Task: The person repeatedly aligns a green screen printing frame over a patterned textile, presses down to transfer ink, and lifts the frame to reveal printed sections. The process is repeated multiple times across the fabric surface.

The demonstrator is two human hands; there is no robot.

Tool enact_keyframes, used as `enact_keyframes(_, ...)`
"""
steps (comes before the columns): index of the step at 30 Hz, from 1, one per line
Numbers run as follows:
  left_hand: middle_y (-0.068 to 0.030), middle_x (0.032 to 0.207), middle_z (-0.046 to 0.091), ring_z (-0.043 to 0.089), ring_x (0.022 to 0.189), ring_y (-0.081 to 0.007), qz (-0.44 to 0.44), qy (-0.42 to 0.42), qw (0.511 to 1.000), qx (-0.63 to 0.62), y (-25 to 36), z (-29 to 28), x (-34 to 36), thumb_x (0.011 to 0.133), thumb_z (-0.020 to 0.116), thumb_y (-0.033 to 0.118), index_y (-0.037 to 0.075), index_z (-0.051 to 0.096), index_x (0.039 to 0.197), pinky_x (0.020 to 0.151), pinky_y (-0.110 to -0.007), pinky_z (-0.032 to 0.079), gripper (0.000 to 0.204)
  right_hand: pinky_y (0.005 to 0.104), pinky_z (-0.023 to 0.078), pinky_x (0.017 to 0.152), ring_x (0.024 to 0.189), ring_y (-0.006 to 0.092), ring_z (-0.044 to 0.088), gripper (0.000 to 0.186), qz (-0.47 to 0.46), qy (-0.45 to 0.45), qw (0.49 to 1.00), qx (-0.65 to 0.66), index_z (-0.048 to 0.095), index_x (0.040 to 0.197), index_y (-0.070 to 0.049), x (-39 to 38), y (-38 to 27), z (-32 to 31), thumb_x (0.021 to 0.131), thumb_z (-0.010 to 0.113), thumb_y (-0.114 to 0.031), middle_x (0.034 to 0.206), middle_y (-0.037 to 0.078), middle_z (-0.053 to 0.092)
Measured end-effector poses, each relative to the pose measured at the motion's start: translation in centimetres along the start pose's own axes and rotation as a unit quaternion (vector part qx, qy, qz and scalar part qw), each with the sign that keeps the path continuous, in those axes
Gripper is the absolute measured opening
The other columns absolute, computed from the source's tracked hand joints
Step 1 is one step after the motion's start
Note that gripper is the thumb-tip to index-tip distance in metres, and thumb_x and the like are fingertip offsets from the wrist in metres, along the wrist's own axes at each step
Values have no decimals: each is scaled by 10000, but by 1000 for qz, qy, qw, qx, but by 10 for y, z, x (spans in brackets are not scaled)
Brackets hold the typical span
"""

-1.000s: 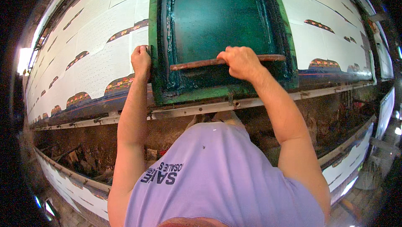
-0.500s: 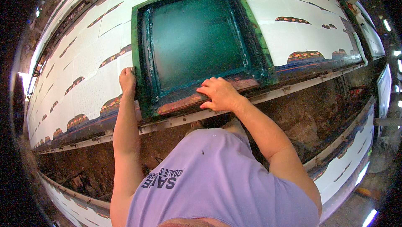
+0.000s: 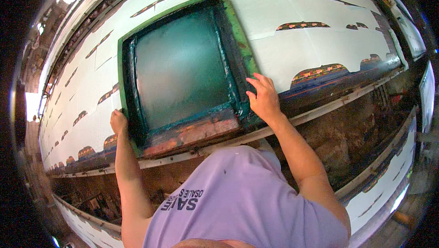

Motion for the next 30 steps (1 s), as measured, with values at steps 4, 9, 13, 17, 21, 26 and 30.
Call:
enact_keyframes(4, -296, 1147, 774, 732, 1077, -528, 0, 17, 999, 44, 4, 4, 4, 1158, 404, 410, 16, 758, 1168, 938, -633, 561, 529, 483, 466, 1230, 1408, 415, 593, 671, 87, -11, 996, -8, 672, 1485, -70, 16, 48, 13, 858, 903, -141, 1489, 229, 658)
enact_keyframes(9, -312, 1132, 767, 722, 1070, -538, 11, 10, 999, 28, -4, 13, 8, 1162, 405, 413, -21, 747, 1133, 945, -634, 544, 553, 493, 496, 1181, 1382, 428, 608, 828, 150, -45, 988, 3, 560, 1595, -81, 39, 55, 29, 855, 921, -168, 1460, 233, 670)
enact_keyframes(13, -330, 1124, 766, 711, 1074, -559, 48, -2, 995, -83, -20, 31, 16, 1170, 414, 432, -54, 758, 1129, 939, -614, 536, 596, 508, 526, 1125, 1333, 438, 622, 878, 181, -49, 981, -38, 524, 1620, -110, 48, 62, 30, 845, 929, -183, 1397, 223, 677)
enact_keyframes(17, -334, 1075, 778, 724, 1023, -538, -6, -57, 987, -150, -41, 45, 16, 1176, 418, 512, -88, 773, 1128, 920, -583, 539, 699, 530, 551, 1055, 1262, 434, 640, 844, 185, -49, 978, -79, 539, 1604, -162, 52, 57, 35, 849, 916, -171, 1310, 197, 661)
enact_keyframes(21, -281, 970, 789, 732, 910, -439, -30, -108, 969, -220, -24, 51, 13, 1161, 441, 620, -115, 780, 1080, 873, -528, 542, 813, 536, 573, 993, 1183, 418, 667, 741, 199, -21, 978, -60, 620, 1525, -174, 50, 63, 29, 839, 897, -132, 1215, 176, 668)
enact_keyframes(26, -139, 800, 747, 679, 724, -281, -34, -103, 952, -286, -39, 43, 26, 1138, 493, 668, -86, 787, 924, 732, -450, 537, 838, 511, 585, 971, 1112, 403, 696, 678, 143, 15, 989, -13, 696, 1449, -169, 66, 42, 13, 800, 876, -95, 1131, 164, 693)
enact_keyframes(30, -18, 657, 603, 557, 576, -182, -220, -151, 866, -424, -28, 38, 17, 1107, 552, 698, 35, 712, 729, 578, -371, 441, 780, 511, 595, 968, 1102, 405, 704, 668, 57, 30, 998, -1, 710, 1431, -181, 88, 14, -23, 784, 861, -111, 1128, 162, 705)
Point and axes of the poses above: each hand's wrist, its own x-axis towards the middle knuckle, its own z-axis out of the palm, y = z × x, the point moved 9 cm from there along x, towards the middle knuckle
